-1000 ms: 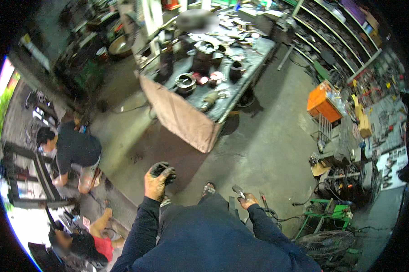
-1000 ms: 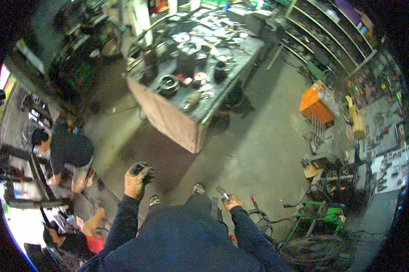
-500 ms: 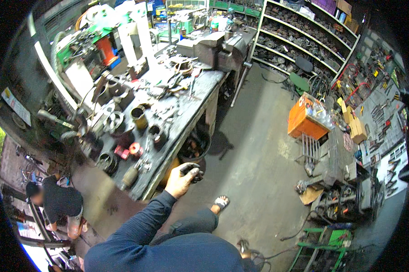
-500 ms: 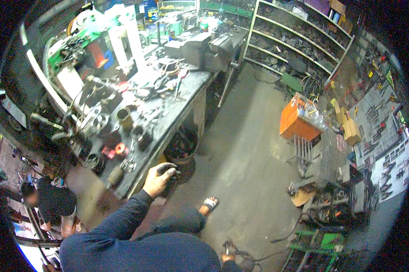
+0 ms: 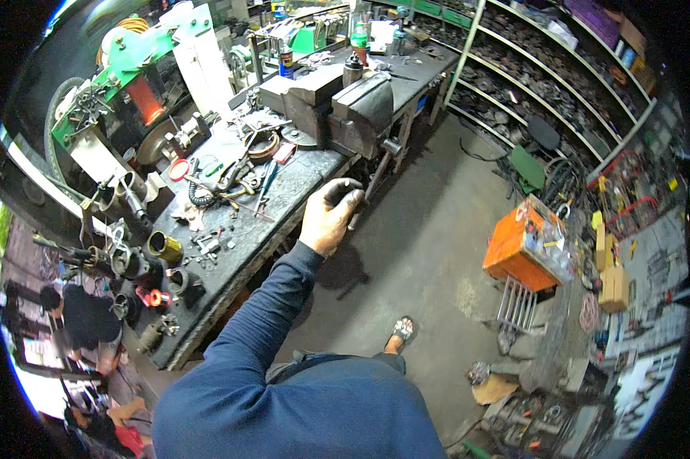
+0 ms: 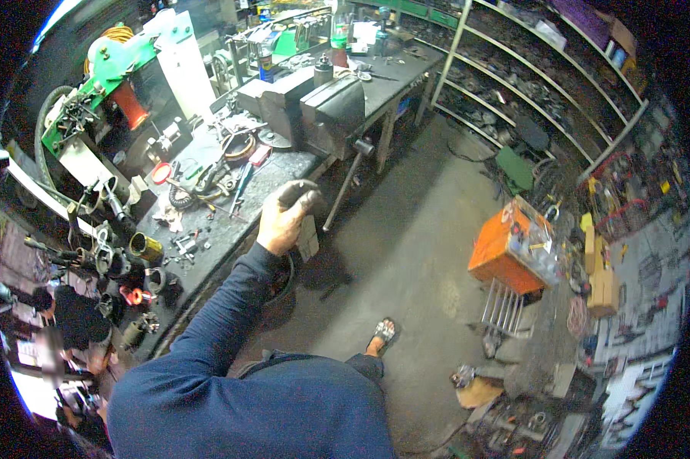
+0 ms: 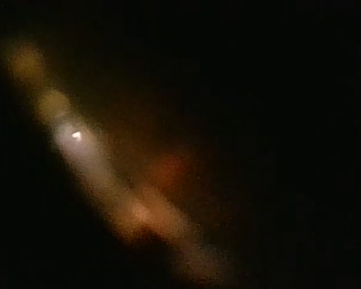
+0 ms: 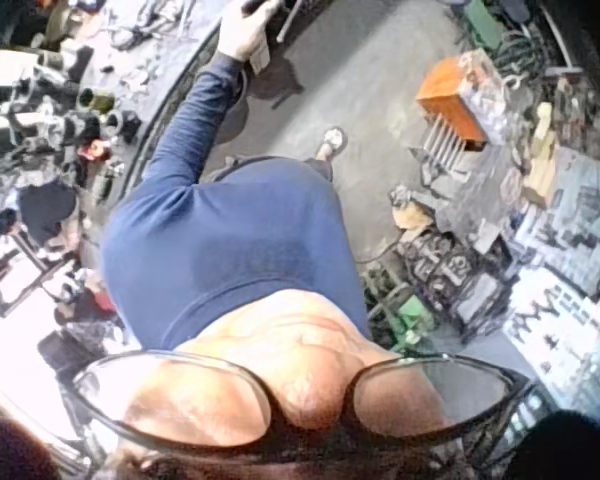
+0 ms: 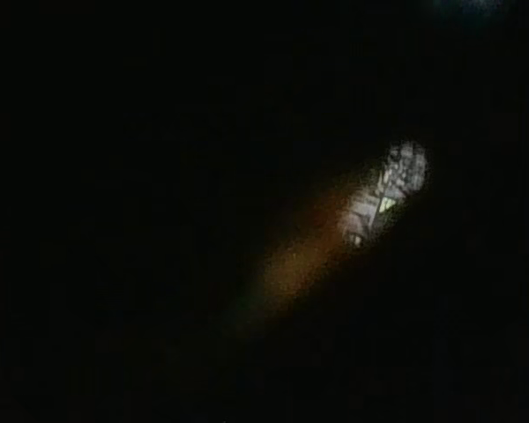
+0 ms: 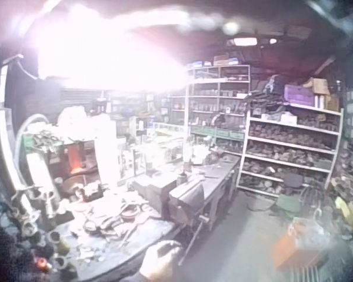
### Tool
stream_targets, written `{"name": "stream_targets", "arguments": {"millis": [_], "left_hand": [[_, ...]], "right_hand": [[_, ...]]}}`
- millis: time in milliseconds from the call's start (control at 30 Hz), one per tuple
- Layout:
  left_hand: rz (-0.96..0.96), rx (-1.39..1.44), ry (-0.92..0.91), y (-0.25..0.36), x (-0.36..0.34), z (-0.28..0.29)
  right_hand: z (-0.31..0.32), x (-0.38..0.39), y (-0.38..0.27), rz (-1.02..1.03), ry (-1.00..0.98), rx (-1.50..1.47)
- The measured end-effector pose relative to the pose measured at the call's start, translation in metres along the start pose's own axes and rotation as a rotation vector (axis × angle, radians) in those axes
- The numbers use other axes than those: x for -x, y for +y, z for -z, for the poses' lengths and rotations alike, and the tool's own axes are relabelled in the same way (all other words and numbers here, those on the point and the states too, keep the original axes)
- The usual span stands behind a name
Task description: The person secures a small mechanical part in a bench vise and repeatedly strikes it with a hammer. They adjust the vise and reposition the part multiple times while continuing to hammer it.
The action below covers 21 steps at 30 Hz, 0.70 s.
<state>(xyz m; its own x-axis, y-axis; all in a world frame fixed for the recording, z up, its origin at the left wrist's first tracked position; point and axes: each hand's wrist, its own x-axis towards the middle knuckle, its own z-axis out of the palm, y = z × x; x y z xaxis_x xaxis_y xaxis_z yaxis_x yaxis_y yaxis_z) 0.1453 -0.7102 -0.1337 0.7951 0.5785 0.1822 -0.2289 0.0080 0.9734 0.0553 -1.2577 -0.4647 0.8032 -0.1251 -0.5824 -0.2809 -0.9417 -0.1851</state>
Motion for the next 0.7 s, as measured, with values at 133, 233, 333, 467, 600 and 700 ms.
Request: {"name": "stream_targets", "arguments": {"millis": [133, 233, 333, 467, 600, 700], "left_hand": [[-0.191, -0.079, 0.203, -0.038, -0.065, -0.035], [-0.181, -0.112, 0.342, -0.018, -0.093, -0.061], [-0.242, -0.216, 0.424, -0.019, -0.130, -0.054], [-0.320, -0.324, 0.516, -0.004, -0.175, -0.047], [-0.372, -0.287, 0.623, 0.007, -0.221, -0.046], [-0.395, -0.448, 0.765, 0.012, -0.254, -0.054]], "right_hand": [[0.058, -0.102, -0.010, 0.057, -0.057, 0.150], [0.111, -0.174, -0.022, 0.103, -0.119, 0.250], [0.170, -0.242, -0.040, 0.129, -0.118, 0.340], [0.266, -0.384, -0.092, 0.306, -0.331, 0.808], [0.324, -0.521, -0.161, 0.224, -0.311, 0.788], [0.341, -0.547, -0.241, 0.058, -0.252, 0.279]]}}
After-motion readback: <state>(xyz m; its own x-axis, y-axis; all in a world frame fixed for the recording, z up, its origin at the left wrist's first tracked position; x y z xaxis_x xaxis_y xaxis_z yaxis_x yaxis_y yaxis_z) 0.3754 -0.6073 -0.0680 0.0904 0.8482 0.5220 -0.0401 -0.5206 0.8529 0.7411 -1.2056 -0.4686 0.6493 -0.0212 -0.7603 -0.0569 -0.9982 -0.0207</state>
